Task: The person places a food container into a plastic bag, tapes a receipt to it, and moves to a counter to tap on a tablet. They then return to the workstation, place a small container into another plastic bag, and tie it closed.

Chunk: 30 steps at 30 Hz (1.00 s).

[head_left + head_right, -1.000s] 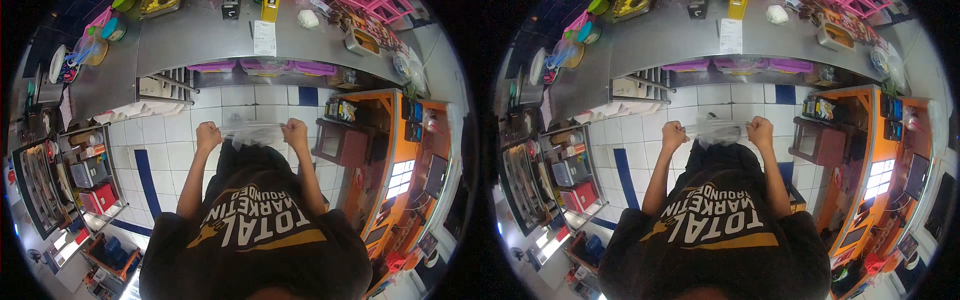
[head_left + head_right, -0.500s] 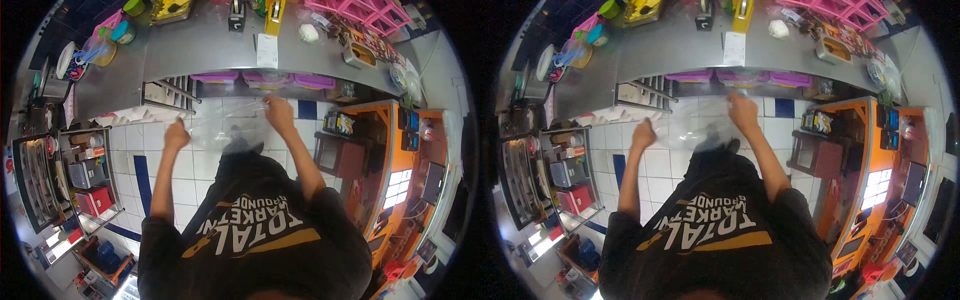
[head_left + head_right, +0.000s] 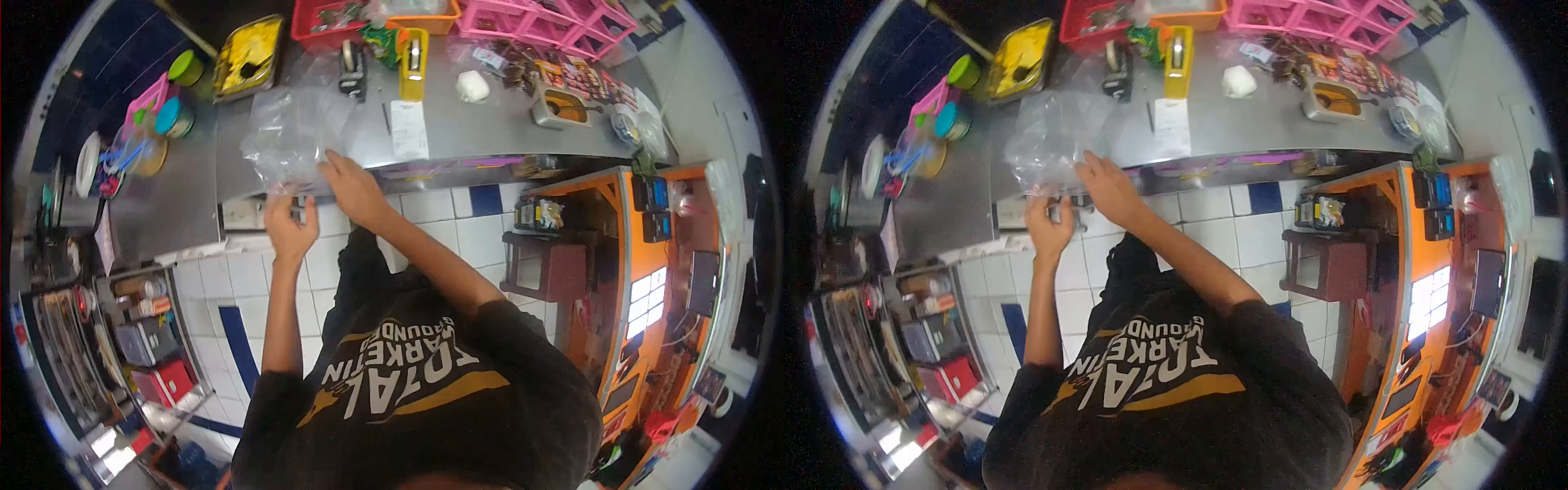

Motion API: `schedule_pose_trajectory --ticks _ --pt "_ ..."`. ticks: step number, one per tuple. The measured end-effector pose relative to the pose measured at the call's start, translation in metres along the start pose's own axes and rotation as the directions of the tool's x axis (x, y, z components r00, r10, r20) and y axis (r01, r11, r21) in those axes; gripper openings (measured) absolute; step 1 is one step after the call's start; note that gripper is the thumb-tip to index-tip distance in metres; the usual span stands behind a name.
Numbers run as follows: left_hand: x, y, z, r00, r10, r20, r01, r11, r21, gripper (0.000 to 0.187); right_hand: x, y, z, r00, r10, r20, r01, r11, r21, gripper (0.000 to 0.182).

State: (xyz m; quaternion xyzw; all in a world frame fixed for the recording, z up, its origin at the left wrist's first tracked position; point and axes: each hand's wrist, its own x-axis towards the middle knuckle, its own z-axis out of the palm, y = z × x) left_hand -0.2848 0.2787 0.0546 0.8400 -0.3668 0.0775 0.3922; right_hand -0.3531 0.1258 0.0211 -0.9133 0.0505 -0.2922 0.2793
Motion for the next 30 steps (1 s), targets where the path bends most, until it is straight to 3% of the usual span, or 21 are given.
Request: schedule_pose_trajectory --ticks 2,5,8,11,12,14,15,16,17,18,20,21,23,25,27,30 --pt "0.036 0.013 -0.016 0.900 -0.257 0.351 0.123 0.925 0.360 0.021 0.003 0.028 0.025 0.991 0.056 0.125 -0.033 0.983 -0.180 0.029" --pt "0.082 0.022 -0.026 0.783 -0.307 0.541 0.110 0.924 0.366 0.023 -0.002 0.044 0.041 0.915 0.067 0.397 -0.003 0.987 -0.159 0.028" --pt "0.119 0.014 -0.002 0.865 -0.093 0.492 0.026 0.990 0.141 0.034 -0.006 0.048 0.043 0.876 0.105 0.470 -0.069 0.993 -0.094 0.028" --pt "0.122 -0.074 0.057 0.734 0.179 0.655 -0.312 0.946 0.091 0.026 0.012 0.069 0.004 0.838 0.171 0.519 -0.293 0.942 0.163 0.033" --pt "0.135 -0.077 0.060 0.674 0.139 0.725 -0.286 0.954 0.084 0.027 0.023 0.080 -0.020 0.823 0.193 0.535 -0.378 0.888 0.261 0.035" --pt "0.151 -0.079 0.063 0.520 0.051 0.853 -0.233 0.969 0.084 0.030 0.048 0.121 -0.074 0.736 0.540 0.408 -0.658 0.712 0.244 0.040" --pt "0.163 -0.073 0.064 0.437 0.003 0.899 -0.253 0.960 0.120 0.033 0.046 0.166 -0.082 0.728 0.657 0.196 -0.685 0.693 0.223 0.034" --pt "0.180 -0.062 0.063 0.355 -0.050 0.934 -0.281 0.947 0.158 0.035 0.079 0.170 -0.122 0.580 0.813 -0.042 -0.815 0.579 -0.031 0.029" --pt "0.196 -0.050 0.063 0.273 -0.110 0.956 -0.311 0.930 0.196 0.038 0.080 0.218 -0.132 0.510 0.825 -0.243 -0.860 0.496 -0.120 0.028" --pt "0.211 -0.035 0.067 0.233 -0.101 0.967 -0.364 0.913 0.183 0.035 0.088 0.244 -0.147 0.561 0.696 -0.449 -0.818 0.550 -0.168 0.039" --pt "0.249 0.005 0.080 0.209 0.053 0.977 -0.349 0.937 0.024 0.032 0.103 0.292 -0.167 0.600 0.611 -0.517 -0.800 0.475 -0.367 0.055" --pt "0.263 0.021 0.093 0.199 0.122 0.972 -0.333 0.942 -0.050 0.031 0.108 0.312 -0.171 0.612 0.646 -0.455 -0.789 0.465 -0.401 0.060" --pt "0.289 0.048 0.138 0.285 0.288 0.914 -0.183 0.953 -0.243 0.028 0.116 0.346 -0.174 0.630 0.706 -0.324 -0.755 0.459 -0.468 0.071" --pt "0.313 0.073 0.187 0.450 0.408 0.794 -0.103 0.907 -0.408 0.022 0.121 0.366 -0.173 0.683 0.691 -0.238 -0.685 0.492 -0.538 0.065" --pt "0.330 0.081 0.248 0.518 0.396 0.758 -0.042 0.897 -0.440 0.022 0.128 0.372 -0.170 0.698 0.695 -0.172 -0.652 0.518 -0.554 0.061" --pt "0.344 0.083 0.330 0.595 0.361 0.718 -0.152 0.928 -0.340 0.031 0.160 0.373 -0.162 0.617 0.775 -0.141 -0.669 0.420 -0.613 0.060"
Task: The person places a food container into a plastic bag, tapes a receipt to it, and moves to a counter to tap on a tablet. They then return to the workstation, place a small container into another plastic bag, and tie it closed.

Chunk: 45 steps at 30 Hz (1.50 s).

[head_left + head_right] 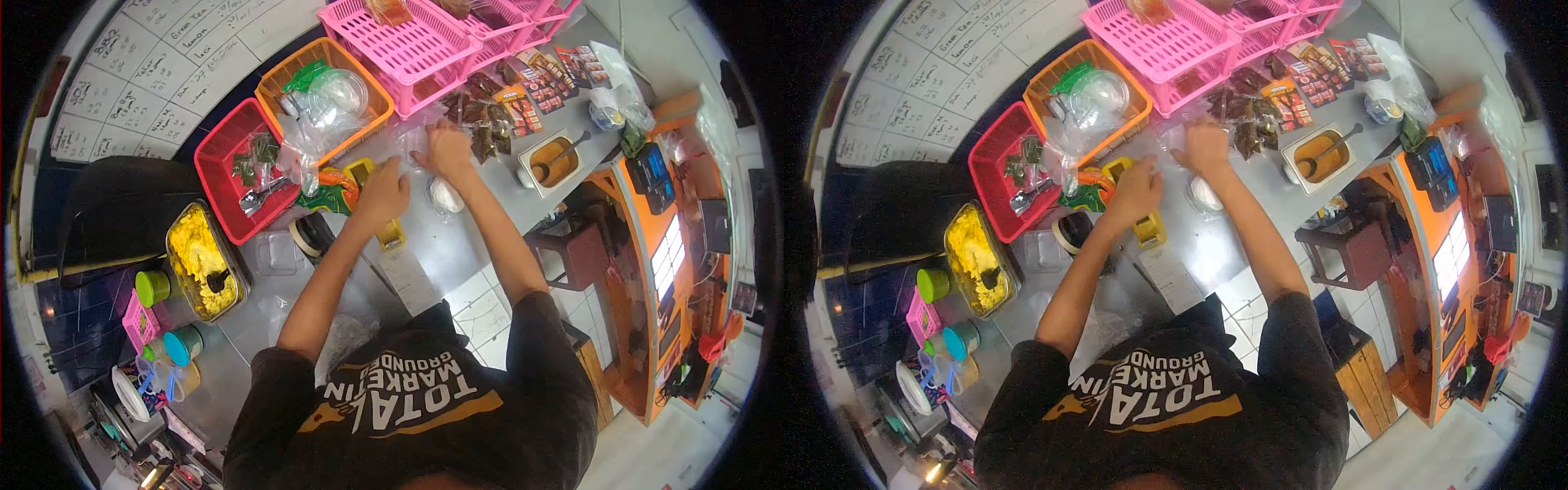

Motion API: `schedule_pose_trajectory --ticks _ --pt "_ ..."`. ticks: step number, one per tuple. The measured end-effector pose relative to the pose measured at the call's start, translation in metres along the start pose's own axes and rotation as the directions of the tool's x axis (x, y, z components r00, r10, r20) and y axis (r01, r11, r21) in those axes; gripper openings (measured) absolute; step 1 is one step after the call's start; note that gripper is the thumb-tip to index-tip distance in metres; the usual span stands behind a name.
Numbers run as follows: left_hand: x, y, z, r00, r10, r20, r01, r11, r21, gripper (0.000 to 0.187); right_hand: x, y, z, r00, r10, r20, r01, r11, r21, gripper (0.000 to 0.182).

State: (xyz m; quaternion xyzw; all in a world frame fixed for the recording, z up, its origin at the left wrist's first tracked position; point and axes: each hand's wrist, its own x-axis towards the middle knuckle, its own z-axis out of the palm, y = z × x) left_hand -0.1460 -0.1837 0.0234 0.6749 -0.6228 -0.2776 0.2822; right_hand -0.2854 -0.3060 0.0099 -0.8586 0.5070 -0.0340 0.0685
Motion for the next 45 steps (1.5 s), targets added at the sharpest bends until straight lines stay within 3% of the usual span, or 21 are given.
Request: schedule_pose_trajectory --ticks 2,5,6,8,11,14,17,20,23,24,26,29,32,35,38,39,40,41,44,45 --pt "0.031 -0.004 0.014 0.996 -0.087 -0.016 0.088 0.994 0.065 0.034 0.013 -0.015 0.006 0.998 0.046 0.033 -0.043 0.997 -0.069 0.058" --pt "0.059 -0.010 0.024 0.964 -0.254 0.082 0.254 0.967 0.007 0.043 0.025 -0.022 0.026 0.990 0.113 0.079 -0.110 0.993 -0.048 0.052" --pt "0.067 -0.009 0.025 0.951 -0.299 0.077 0.302 0.953 -0.031 0.045 0.027 -0.020 0.037 0.995 0.097 0.012 -0.096 0.994 -0.061 0.038" --pt "0.074 -0.006 0.027 0.914 -0.399 0.073 0.404 0.908 -0.108 0.049 0.032 -0.010 0.064 0.994 0.109 -0.009 -0.109 0.994 -0.005 0.029" --pt "0.087 -0.038 0.051 0.966 -0.217 -0.143 0.213 0.976 -0.041 0.053 0.027 0.004 0.045 0.970 0.217 -0.107 -0.203 0.971 0.130 0.021" --pt "0.092 -0.037 0.067 0.842 -0.418 -0.341 0.313 0.893 -0.322 0.051 0.022 0.033 -0.006 0.876 0.346 -0.335 -0.248 0.921 0.301 0.021" --pt "0.102 -0.037 0.074 0.718 -0.687 -0.114 0.559 0.666 -0.493 0.045 0.046 0.069 -0.010 0.846 0.247 -0.472 -0.125 0.953 0.275 0.028" --pt "0.096 -0.018 0.061 0.766 -0.628 -0.137 0.528 0.735 -0.425 0.036 0.050 0.085 -0.002 0.771 0.047 -0.635 -0.011 0.998 0.062 0.034" --pt "0.062 -0.007 0.056 0.872 -0.350 -0.342 0.265 0.925 -0.272 0.029 0.008 0.083 -0.015 0.755 0.162 -0.635 -0.004 0.970 0.243 0.034" --pt "0.045 0.005 0.051 0.916 -0.144 -0.374 0.097 0.985 -0.141 0.028 -0.018 0.079 -0.022 0.827 0.325 -0.459 -0.088 0.881 0.465 0.033" --pt "-0.004 0.029 0.050 0.899 0.265 -0.347 -0.243 0.964 0.109 0.024 -0.084 0.089 -0.016 0.887 0.460 0.043 -0.299 0.499 0.813 0.036" --pt "-0.043 0.036 0.064 0.921 0.377 -0.103 -0.328 0.889 0.318 0.021 -0.131 0.097 0.006 0.905 0.365 0.220 -0.403 0.563 0.722 0.038" --pt "-0.049 0.039 0.077 0.968 0.251 -0.013 -0.229 0.901 0.369 0.021 -0.160 0.103 0.050 0.908 0.300 0.293 -0.393 0.364 0.845 0.035" --pt "-0.058 0.045 0.090 0.999 0.031 0.024 -0.036 0.963 0.266 0.027 -0.164 0.092 0.052 0.874 0.332 0.355 -0.366 -0.031 0.930 0.031" --pt "-0.067 0.033 0.119 0.974 -0.109 -0.199 0.085 0.988 -0.128 0.029 -0.163 0.095 0.059 0.868 0.314 0.386 -0.382 -0.077 0.921 0.027" --pt "-0.067 0.036 0.122 0.937 -0.331 -0.116 0.245 0.854 -0.459 0.026 -0.164 0.096 0.060 0.863 0.296 0.409 -0.399 -0.096 0.912 0.027" --pt "-0.065 0.040 0.126 0.867 -0.496 0.034 0.366 0.590 -0.720 0.023 -0.164 0.097 0.060 0.860 0.278 0.427 -0.412 -0.114 0.904 0.027" --pt "-0.061 0.041 0.128 0.781 -0.582 0.227 0.431 0.239 -0.870 0.020 -0.163 0.099 0.060 0.859 0.261 0.441 -0.422 -0.131 0.897 0.026" --pt "-0.063 0.032 0.133 0.842 -0.511 0.171 0.369 0.314 -0.875 0.020 -0.164 0.102 0.064 0.859 0.237 0.455 -0.426 -0.164 0.890 0.024" --pt "-0.062 0.030 0.132 0.835 -0.509 0.207 0.388 0.281 -0.878 0.020 -0.165 0.100 0.065 0.853 0.233 0.467 -0.435 -0.179 0.883 0.024"
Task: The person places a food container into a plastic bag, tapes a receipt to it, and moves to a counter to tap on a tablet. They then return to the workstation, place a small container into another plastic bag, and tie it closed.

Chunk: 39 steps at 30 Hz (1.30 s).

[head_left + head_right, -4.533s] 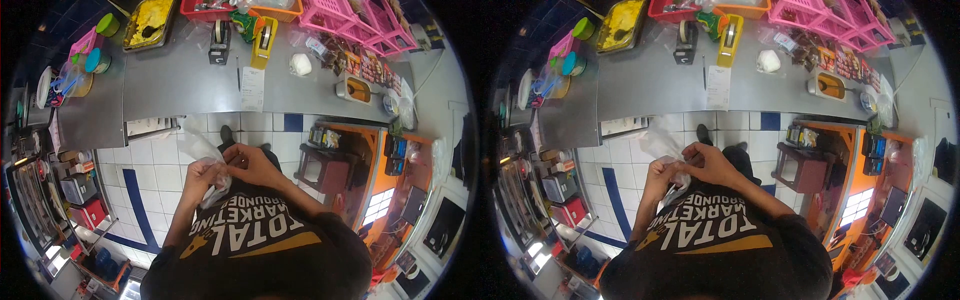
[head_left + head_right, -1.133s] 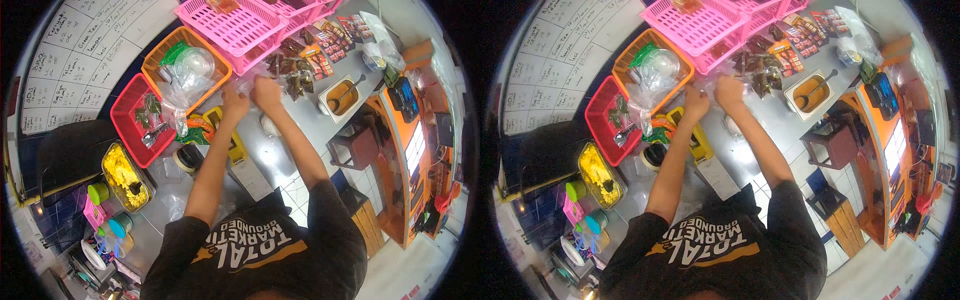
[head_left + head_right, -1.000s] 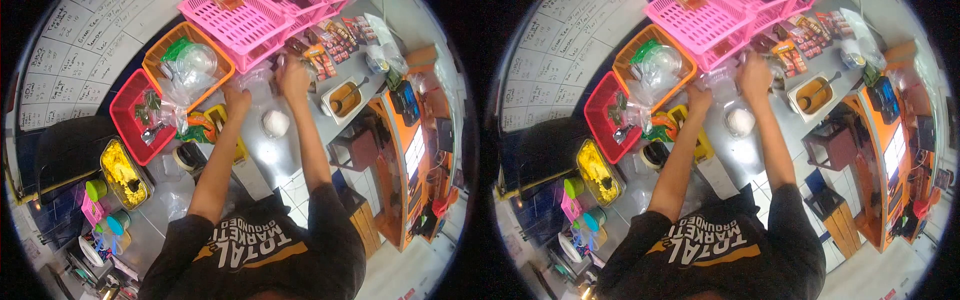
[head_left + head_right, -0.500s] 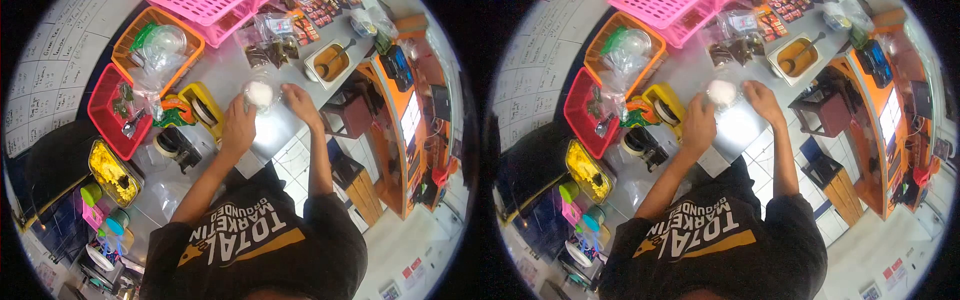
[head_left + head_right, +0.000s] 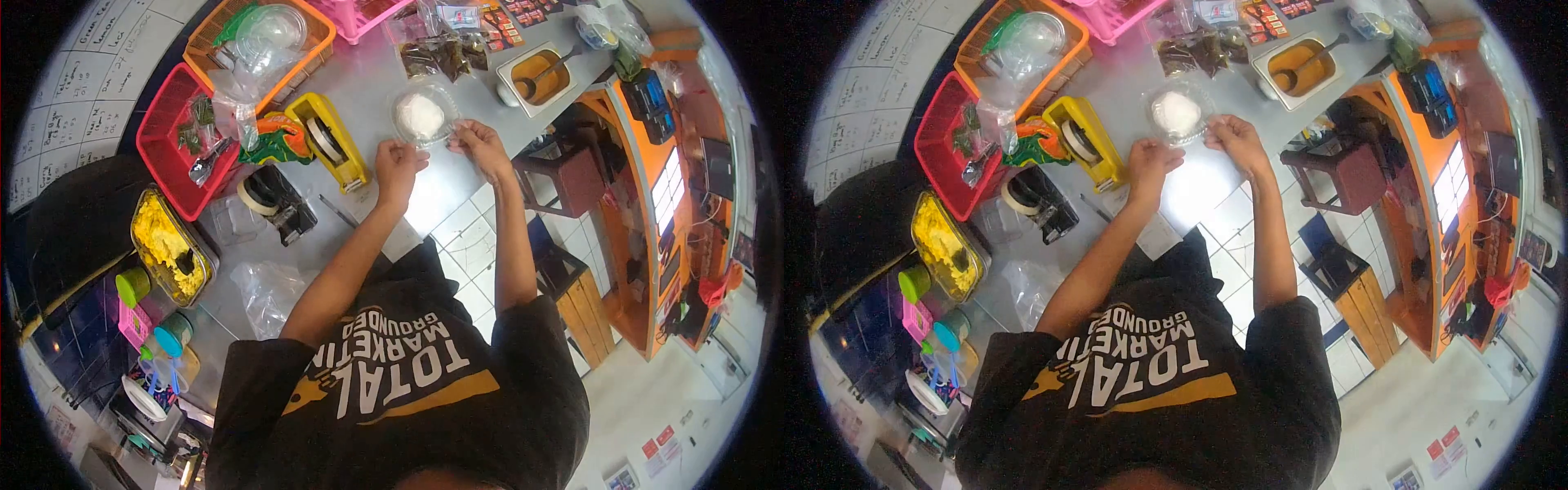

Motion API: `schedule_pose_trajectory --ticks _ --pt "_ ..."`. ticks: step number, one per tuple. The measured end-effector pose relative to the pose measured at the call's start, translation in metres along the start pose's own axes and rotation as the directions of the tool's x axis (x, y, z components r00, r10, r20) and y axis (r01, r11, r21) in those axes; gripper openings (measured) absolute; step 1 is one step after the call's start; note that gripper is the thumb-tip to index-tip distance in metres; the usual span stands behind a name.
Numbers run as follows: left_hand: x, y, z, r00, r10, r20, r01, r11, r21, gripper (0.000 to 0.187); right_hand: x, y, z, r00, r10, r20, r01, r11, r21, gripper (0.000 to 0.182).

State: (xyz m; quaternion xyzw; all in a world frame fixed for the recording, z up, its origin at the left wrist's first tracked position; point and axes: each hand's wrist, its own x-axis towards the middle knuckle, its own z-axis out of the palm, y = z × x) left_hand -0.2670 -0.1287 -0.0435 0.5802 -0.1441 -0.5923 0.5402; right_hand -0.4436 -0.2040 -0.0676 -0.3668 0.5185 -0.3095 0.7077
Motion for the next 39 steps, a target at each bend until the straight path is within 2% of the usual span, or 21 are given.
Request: schedule_pose_trajectory --ticks 2,5,8,11,14,17,20,21,23,25,26,27,29,30,32,35,37,39 --pt "0.002 0.000 0.000 0.997 -0.068 0.026 0.069 0.996 -0.052 0.020 -0.004 0.000 0.000 0.999 0.033 0.006 -0.033 0.999 0.012 0.023" --pt "0.006 -0.004 -0.004 0.999 -0.041 0.030 0.043 0.995 -0.087 0.021 -0.013 0.002 0.006 0.999 0.048 0.000 -0.048 0.999 0.017 0.023" --pt "0.004 -0.002 -0.006 0.994 -0.047 0.095 0.049 0.999 -0.016 0.020 -0.024 0.004 0.011 0.999 0.021 -0.035 -0.016 0.991 0.133 0.023" --pt "-0.019 -0.003 -0.009 0.987 -0.044 0.157 0.032 0.997 0.072 0.020 -0.057 0.004 0.014 0.994 -0.066 -0.089 0.074 0.993 0.087 0.024" --pt "-0.059 -0.009 -0.022 0.944 0.027 0.330 -0.061 0.994 0.093 0.024 -0.109 0.000 0.018 0.995 -0.033 -0.093 0.055 0.970 0.239 0.022" --pt "-0.117 0.014 -0.051 0.930 0.004 0.368 0.027 0.996 -0.080 0.033 -0.165 -0.015 0.049 0.999 -0.041 -0.020 0.044 0.984 0.171 0.020" --pt "-0.143 0.014 -0.084 0.934 0.205 0.293 -0.107 0.942 -0.319 0.050 -0.183 0.007 0.057 0.989 -0.023 0.145 0.004 0.991 0.131 0.017" --pt "-0.146 0.019 -0.096 0.943 0.124 0.308 -0.044 0.966 -0.254 0.059 -0.185 0.010 0.066 0.985 -0.020 0.172 0.015 1.000 0.026 0.017" --pt "-0.143 0.002 -0.108 0.968 0.135 0.211 -0.109 0.986 -0.129 0.060 -0.187 0.013 0.086 0.973 -0.008 0.229 0.051 0.982 -0.182 0.016" --pt "-0.144 -0.001 -0.120 0.984 0.119 0.136 -0.114 0.993 -0.041 0.062 -0.178 0.019 0.088 0.951 0.089 0.297 -0.027 0.978 -0.206 0.017" --pt "-0.142 -0.002 -0.124 0.989 0.084 0.118 -0.076 0.994 -0.077 0.062 -0.169 0.023 0.088 0.934 0.135 0.330 -0.062 0.973 -0.220 0.017" --pt "-0.138 -0.006 -0.128 0.994 0.046 0.103 -0.034 0.993 -0.113 0.062 -0.158 0.028 0.081 0.944 0.089 0.317 0.041 0.922 -0.384 0.020" --pt "-0.134 -0.007 -0.131 0.995 0.010 0.098 0.006 0.986 -0.165 0.061 -0.132 0.015 0.101 0.964 -0.182 0.193 0.250 0.866 -0.433 0.023" --pt "-0.132 -0.005 -0.130 0.994 0.017 0.106 0.002 0.984 -0.180 0.061 -0.117 0.008 0.115 0.938 -0.320 0.134 0.345 0.815 -0.466 0.025" --pt "-0.130 -0.002 -0.125 0.996 -0.008 0.093 0.025 0.984 -0.178 0.059 -0.084 0.004 0.143 0.904 -0.389 0.179 0.427 0.785 -0.449 0.028" --pt "-0.120 0.005 -0.120 0.995 -0.071 0.066 0.081 0.986 -0.148 0.058 -0.054 0.005 0.168 0.947 -0.234 0.222 0.322 0.729 -0.604 0.027" --pt "-0.113 0.005 -0.119 0.991 -0.095 0.092 0.109 0.981 -0.160 0.057 -0.044 0.007 0.170 0.967 -0.193 0.167 0.255 0.770 -0.586 0.026" --pt "-0.113 0.003 -0.115 0.995 -0.053 0.083 0.066 0.983 -0.173 0.055 -0.046 0.006 0.174 0.980 -0.162 0.115 0.199 0.797 -0.570 0.025"
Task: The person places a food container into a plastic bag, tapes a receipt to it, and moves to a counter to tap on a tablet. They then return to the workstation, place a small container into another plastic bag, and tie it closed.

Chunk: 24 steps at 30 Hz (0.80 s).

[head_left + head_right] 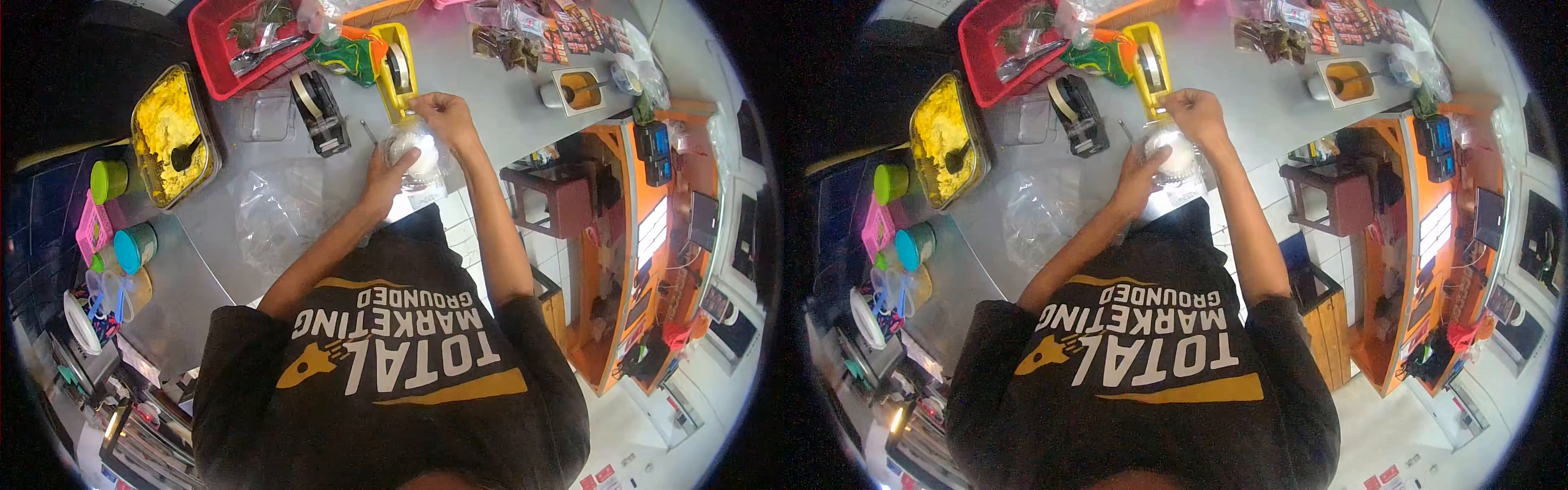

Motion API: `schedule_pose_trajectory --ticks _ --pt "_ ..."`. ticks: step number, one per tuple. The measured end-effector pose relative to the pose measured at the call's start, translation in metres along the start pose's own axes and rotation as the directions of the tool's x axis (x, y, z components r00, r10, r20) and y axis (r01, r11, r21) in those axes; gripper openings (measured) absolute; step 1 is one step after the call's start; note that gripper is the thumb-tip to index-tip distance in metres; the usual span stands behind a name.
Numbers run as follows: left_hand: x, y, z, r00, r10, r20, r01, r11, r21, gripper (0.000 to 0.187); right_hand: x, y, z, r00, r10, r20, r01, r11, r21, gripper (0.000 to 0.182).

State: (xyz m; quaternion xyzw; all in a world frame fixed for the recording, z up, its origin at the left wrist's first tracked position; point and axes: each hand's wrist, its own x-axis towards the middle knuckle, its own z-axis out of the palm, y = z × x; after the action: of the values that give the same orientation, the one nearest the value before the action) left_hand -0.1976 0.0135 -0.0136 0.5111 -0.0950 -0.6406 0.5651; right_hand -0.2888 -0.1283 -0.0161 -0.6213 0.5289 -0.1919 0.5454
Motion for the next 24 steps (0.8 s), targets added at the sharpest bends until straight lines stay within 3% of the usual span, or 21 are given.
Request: schedule_pose_trajectory --ticks 2,5,8,10,11,13,16,21,24 --pt "0.000 -0.003 0.002 1.000 0.020 0.002 -0.020 1.000 -0.023 0.054 -0.007 -0.010 -0.001 0.998 0.045 -0.041 -0.044 0.999 0.021 0.024" --pt "0.007 -0.014 0.002 0.999 0.049 0.022 -0.047 0.996 -0.073 0.052 -0.046 -0.018 -0.005 0.983 -0.103 -0.153 0.106 0.994 0.014 0.022" --pt "0.013 -0.023 -0.005 0.993 0.106 0.047 -0.103 0.993 -0.059 0.054 -0.121 -0.019 -0.031 0.991 -0.098 -0.092 0.101 0.994 0.029 0.016" --pt "0.014 -0.027 -0.006 0.992 0.126 0.019 -0.125 0.992 -0.022 0.056 -0.170 -0.014 -0.044 0.999 0.036 -0.020 -0.036 0.999 -0.007 0.016" --pt "0.012 -0.026 -0.004 0.995 0.103 0.019 -0.102 0.994 -0.045 0.057 -0.188 -0.012 -0.044 0.987 0.156 -0.021 -0.155 0.986 0.068 0.014" --pt "0.007 -0.018 0.000 0.998 0.056 0.023 -0.054 0.995 -0.088 0.059 -0.208 0.019 -0.048 0.984 0.178 0.022 -0.179 0.983 0.031 0.013" --pt "0.006 -0.018 0.006 0.998 0.066 0.001 -0.065 0.992 -0.105 0.057 -0.205 0.051 -0.041 0.998 0.023 -0.061 -0.028 0.996 -0.080 0.015" --pt "0.004 -0.011 0.005 1.000 -0.011 0.007 0.012 0.996 -0.088 0.057 -0.158 0.087 -0.021 0.988 -0.069 -0.135 0.043 0.981 -0.188 0.016" --pt "0.011 -0.015 0.001 0.991 0.126 0.035 -0.124 0.992 -0.032 0.054 -0.132 0.093 -0.005 0.980 -0.120 -0.160 0.096 0.983 -0.154 0.015"
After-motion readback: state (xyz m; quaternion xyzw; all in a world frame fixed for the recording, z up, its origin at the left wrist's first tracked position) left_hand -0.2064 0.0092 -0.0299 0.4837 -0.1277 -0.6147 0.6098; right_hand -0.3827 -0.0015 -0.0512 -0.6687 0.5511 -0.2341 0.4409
